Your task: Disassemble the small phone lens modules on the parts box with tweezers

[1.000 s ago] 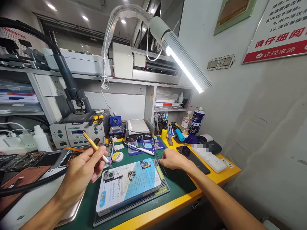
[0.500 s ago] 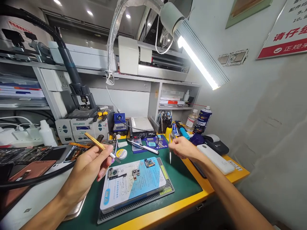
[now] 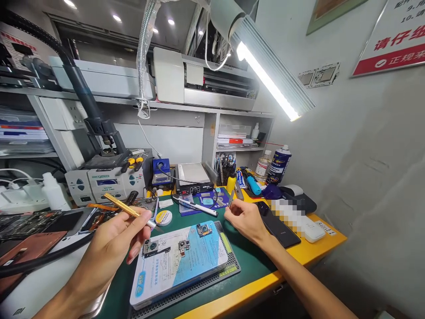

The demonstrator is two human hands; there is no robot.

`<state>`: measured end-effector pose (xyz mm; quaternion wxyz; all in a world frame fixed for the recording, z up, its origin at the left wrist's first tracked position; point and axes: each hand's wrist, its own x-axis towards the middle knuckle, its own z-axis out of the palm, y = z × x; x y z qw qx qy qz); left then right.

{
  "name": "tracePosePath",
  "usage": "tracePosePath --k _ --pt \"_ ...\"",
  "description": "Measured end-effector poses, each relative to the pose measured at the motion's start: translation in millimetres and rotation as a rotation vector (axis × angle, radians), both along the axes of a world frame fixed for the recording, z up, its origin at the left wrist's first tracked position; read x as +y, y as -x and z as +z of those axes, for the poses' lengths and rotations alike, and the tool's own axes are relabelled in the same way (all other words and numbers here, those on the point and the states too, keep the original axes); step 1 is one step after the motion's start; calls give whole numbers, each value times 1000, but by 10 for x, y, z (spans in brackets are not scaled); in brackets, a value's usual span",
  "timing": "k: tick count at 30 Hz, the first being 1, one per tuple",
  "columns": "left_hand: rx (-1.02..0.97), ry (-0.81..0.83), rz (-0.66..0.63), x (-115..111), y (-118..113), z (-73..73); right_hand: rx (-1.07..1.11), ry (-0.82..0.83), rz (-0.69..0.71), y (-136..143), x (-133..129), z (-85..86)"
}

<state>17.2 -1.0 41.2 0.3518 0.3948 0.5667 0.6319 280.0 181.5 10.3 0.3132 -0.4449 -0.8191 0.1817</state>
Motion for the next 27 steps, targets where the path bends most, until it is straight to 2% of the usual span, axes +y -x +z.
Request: tracePosePath --k 5,9,14,18,22,24,27 --pt "-1 15 -16 -5 -16 1 -16 28 -43 -5 21 5" --pt "-15 25 -21 5 -10 12 -1 131 -6 23 11 53" --pt "-62 40 -39 0 -15 47 117 327 110 26 18 173" --pt "-98 64 -70 -16 -19 59 339 462 253 88 1 431" --pt "-107 93 -79 -28 -4 38 551 612 436 280 -78 693" --pt "-97 99 -73 -29 5 30 617 689 499 399 -114 748" --pt "-67 99 -64 -29 11 24 680 768 561 551 -148 711"
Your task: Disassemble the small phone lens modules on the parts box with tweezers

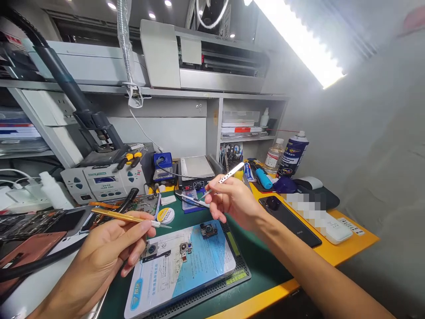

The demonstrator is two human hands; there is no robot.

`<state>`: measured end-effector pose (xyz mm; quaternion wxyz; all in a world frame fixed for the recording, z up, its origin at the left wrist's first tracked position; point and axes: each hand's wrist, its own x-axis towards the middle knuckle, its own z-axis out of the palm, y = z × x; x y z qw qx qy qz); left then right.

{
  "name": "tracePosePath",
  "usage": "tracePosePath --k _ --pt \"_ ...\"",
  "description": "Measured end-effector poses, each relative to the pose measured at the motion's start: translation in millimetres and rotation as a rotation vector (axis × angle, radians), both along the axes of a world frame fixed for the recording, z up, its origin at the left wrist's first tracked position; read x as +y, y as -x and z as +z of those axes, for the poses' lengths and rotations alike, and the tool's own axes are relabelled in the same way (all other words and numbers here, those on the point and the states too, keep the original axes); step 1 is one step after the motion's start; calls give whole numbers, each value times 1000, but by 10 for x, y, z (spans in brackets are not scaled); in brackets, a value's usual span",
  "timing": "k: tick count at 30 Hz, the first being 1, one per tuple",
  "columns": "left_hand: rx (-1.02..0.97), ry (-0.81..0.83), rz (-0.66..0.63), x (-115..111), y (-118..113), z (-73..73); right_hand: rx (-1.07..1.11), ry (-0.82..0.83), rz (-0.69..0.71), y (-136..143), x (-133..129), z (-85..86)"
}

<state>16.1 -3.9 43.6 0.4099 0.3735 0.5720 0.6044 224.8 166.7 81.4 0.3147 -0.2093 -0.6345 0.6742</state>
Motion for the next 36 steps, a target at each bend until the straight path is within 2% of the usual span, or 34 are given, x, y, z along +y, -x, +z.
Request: tracePosePath --k 4,9,13,18,23,26,29,32,36 --pt "51 -20 22 -4 -19 -33 32 15 34 91 -62 -206" --pt "87 -8 50 -20 -37 -99 6 -90 18 17 -221 -406" --pt "72 19 90 -51 -66 -111 -59 -171 20 -110 -307 -366" --pt "261 57 160 -69 -183 -33 -235 -293 94 -181 -339 -296" --pt "376 71 0 3 -194 156 -258 -242 73 -171 -373 -353" --pt "451 27 -83 51 -191 218 -234 -211 57 -183 -390 -414" --pt "422 11 -52 84 -221 169 -277 -219 53 -188 -406 -430" --pt "410 5 -36 89 -211 60 -318 -345 46 -175 -427 -400" --pt "498 -6 -12 47 -126 -25 -364 -470 65 -146 -445 -380"
